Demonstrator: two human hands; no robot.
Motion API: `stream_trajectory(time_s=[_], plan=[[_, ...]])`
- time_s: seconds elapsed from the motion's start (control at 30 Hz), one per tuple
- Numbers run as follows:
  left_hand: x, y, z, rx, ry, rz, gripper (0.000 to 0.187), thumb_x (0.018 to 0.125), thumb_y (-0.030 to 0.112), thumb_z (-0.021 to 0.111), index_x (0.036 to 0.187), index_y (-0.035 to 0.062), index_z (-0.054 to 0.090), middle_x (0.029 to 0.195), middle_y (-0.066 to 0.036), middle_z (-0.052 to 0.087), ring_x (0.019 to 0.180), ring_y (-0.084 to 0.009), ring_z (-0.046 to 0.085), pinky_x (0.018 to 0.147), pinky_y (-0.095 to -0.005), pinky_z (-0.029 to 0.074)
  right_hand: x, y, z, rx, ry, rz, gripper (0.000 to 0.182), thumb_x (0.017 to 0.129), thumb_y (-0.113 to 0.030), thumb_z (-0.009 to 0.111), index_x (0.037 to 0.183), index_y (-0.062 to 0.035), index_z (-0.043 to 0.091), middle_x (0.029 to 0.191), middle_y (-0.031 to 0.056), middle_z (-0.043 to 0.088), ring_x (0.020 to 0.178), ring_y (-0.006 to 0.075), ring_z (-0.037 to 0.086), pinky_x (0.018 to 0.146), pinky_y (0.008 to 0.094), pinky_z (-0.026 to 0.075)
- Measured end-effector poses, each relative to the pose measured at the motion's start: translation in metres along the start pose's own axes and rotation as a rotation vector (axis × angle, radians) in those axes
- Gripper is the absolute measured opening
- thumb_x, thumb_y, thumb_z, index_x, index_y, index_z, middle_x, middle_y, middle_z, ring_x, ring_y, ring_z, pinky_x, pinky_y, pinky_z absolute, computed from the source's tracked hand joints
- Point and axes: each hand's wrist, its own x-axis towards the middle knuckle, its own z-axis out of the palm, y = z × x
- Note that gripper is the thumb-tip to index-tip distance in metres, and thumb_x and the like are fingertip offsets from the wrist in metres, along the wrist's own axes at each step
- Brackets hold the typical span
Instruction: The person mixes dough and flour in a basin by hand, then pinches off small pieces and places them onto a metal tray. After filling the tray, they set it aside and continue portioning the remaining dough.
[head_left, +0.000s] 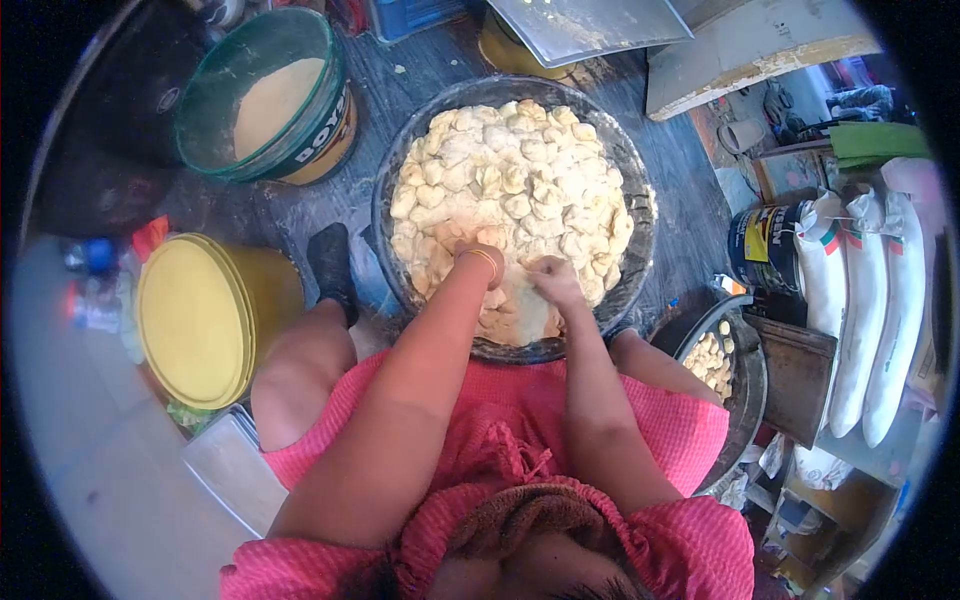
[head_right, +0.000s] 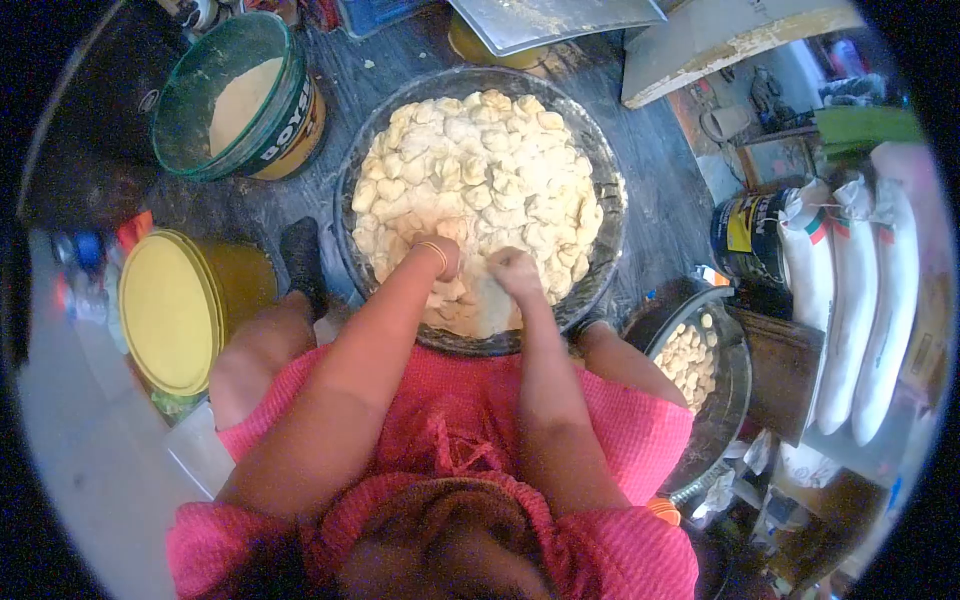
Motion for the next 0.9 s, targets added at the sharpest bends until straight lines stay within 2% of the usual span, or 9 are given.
stream_trajectory(time_s=[0.13,0.2,0.47,0.6,0.63,0.67,0.77,0.87,0.9], plan=[[0.010,-0.002,0.006,-0.183,0.158,0.027,0.032,0.071,0.014,0.058,0.102,0.0123,0.065,0.110,-0.009,0.062,0.103,-0.0248,0.059,0.083,-0.0363,0.046,-0.003,-0.010,-0.007,0.204,-0.024,0.137,0.017,0.068,-0.012,0.063,0.081,-0.0023,0.062,0.069,0.0068,0.060,0.063,0.0137,0.057,0.060,0.0271,0.048],[0.019,0.001,0.024,-0.174,0.193,0.087,0.030,0.070,0.016,0.060,0.099,0.0124,0.065,0.108,-0.009,0.063,0.103,-0.0245,0.058,0.082,-0.0359,0.047,-0.006,-0.007,-0.004,-0.082,0.299,-0.149,0.020,0.066,-0.011,0.062,0.085,-0.0058,0.063,0.087,0.0121,0.061,0.076,0.0197,0.059,0.068,0.0326,0.049],[-0.005,0.015,0.056,0.001,0.383,0.266,0.050,0.059,0.029,0.075,0.105,0.0163,0.058,0.110,-0.006,0.057,0.112,-0.0229,0.049,0.093,-0.0411,0.034,-0.038,0.008,0.011,-0.629,0.233,-0.097,0.026,0.068,-0.021,0.060,0.091,-0.0099,0.063,0.094,0.0157,0.061,0.082,0.0317,0.059,0.075,0.0393,0.049],[-0.006,0.006,0.071,0.074,0.538,0.426,0.046,0.060,0.023,0.073,0.103,0.0166,0.058,0.108,-0.006,0.055,0.112,-0.0227,0.047,0.093,-0.0425,0.031,-0.013,0.061,-0.002,0.238,0.414,0.103,0.010,0.077,-0.014,0.058,0.080,-0.0046,0.057,0.061,0.0045,0.054,0.059,0.0179,0.056,0.057,0.0304,0.048],[-0.006,0.006,0.073,0.093,0.560,0.465,0.044,0.062,0.021,0.072,0.103,0.0166,0.058,0.106,-0.006,0.056,0.110,-0.0226,0.048,0.091,-0.0428,0.032,-0.020,0.029,-0.025,0.553,0.369,0.327,0.010,0.080,-0.011,0.056,0.085,-0.0034,0.053,0.072,0.0048,0.056,0.062,0.0160,0.057,0.057,0.0274,0.048],[-0.006,0.007,0.075,0.088,0.556,0.467,0.044,0.062,0.021,0.072,0.103,0.0166,0.058,0.106,-0.006,0.056,0.110,-0.0226,0.048,0.091,-0.0428,0.032,-0.023,0.014,-0.032,1.033,0.363,0.032,0.019,0.080,-0.009,0.057,0.096,-0.0032,0.051,0.085,0.0070,0.056,0.070,0.0152,0.058,0.063,0.0270,0.050],[-0.002,0.010,0.073,0.123,0.395,0.503,0.038,0.066,0.017,0.067,0.103,0.0164,0.058,0.106,-0.007,0.055,0.108,-0.0224,0.048,0.090,-0.0424,0.032,-0.034,-0.020,-0.041,1.141,0.422,0.038,0.028,0.078,-0.005,0.057,0.106,-0.0048,0.050,0.096,0.0094,0.055,0.081,0.0176,0.058,0.072,0.0300,0.050],[-0.006,0.009,0.053,-0.221,0.317,0.345,0.032,0.069,0.015,0.063,0.101,0.0148,0.058,0.104,-0.010,0.055,0.107,-0.0238,0.049,0.090,-0.0429,0.032,-0.046,-0.011,-0.024,0.294,0.011,0.139,0.045,0.074,-0.012,0.063,0.117,-0.0074,0.050,0.098,0.0109,0.056,0.093,0.0191,0.056,0.078,0.0315,0.048],[-0.007,0.007,0.047,-0.375,0.490,0.219,0.029,0.070,0.015,0.062,0.099,0.0134,0.058,0.103,-0.011,0.056,0.105,-0.0255,0.051,0.090,-0.0425,0.034,-0.032,0.044,0.016,0.016,-0.014,-0.128,0.049,0.070,-0.013,0.063,0.118,-0.0099,0.051,0.099,0.0135,0.057,0.099,0.0248,0.054,0.085,0.0365,0.045]])
